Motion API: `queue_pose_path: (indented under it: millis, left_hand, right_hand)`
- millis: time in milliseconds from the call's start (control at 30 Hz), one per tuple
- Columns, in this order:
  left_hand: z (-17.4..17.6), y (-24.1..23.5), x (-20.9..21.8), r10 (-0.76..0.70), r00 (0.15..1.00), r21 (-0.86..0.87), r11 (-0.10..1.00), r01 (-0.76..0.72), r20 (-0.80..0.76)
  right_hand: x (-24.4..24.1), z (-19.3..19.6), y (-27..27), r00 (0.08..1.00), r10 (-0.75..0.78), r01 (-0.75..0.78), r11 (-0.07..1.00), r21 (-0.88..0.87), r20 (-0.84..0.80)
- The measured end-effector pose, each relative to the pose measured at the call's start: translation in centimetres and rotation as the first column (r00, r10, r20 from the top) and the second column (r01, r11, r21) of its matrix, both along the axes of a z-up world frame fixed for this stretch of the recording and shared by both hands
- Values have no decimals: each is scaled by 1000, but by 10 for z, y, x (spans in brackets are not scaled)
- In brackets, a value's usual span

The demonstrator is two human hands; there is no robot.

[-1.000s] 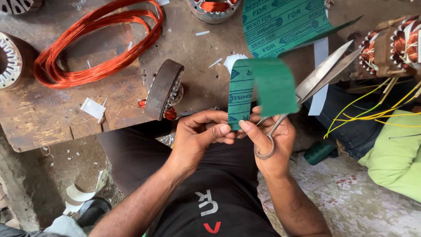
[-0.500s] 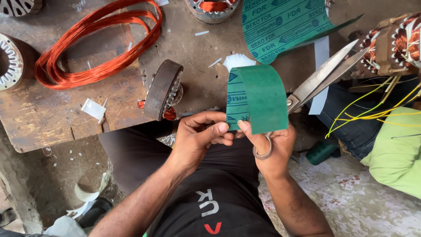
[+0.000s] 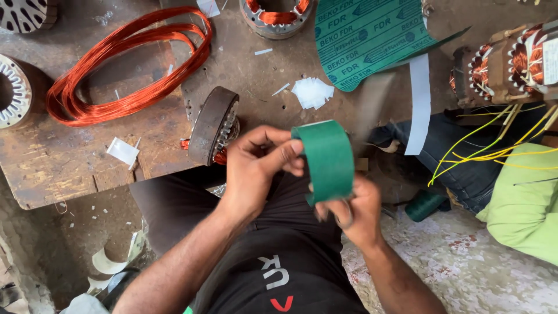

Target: Repairing an electric fan motor by cutting insulation paper and winding copper coils into the stator.

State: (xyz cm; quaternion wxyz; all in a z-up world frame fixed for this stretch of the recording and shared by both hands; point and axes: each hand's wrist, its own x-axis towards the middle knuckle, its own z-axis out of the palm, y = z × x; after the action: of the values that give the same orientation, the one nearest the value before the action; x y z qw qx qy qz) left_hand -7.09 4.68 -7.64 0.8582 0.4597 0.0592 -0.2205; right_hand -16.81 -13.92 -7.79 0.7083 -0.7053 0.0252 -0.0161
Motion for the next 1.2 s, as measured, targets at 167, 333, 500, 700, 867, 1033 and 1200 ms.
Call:
queue_pose_path:
  millis: [167,333,500,700,867,1033,1200]
  left_hand:
    - [12,-2,22,0,1000,54,999,0,-7]
    - [9,-6,30,-6,999,54,999,8,-41]
    - [4,-8,30,4,999,30,1000,-5,35]
    - [10,-8,30,-8,1000,61,998,7,7]
    - [8,-9,28,-5,1000,66,998,5,-2]
    - [7,-9,29,-10,1000,92,996,7,26]
    - [5,-9,29,-17,999,106,994,11,50]
  right_hand:
    - [-40,-36,-4,966,32,-51,996,-67,-255]
    - [-37,-23,0,967,103,-149,970,-190,-231]
    - [-29,-18,2,963,108,-161,966,-204,-248]
    - [-27,-15,6,965,99,-145,972,-183,-242]
    - [-26,-14,7,963,95,-139,977,-162,-251]
    - [-27,-13,6,965,87,-129,979,-157,-245]
    - [-27,-14,7,970,62,-115,969,-219,-233]
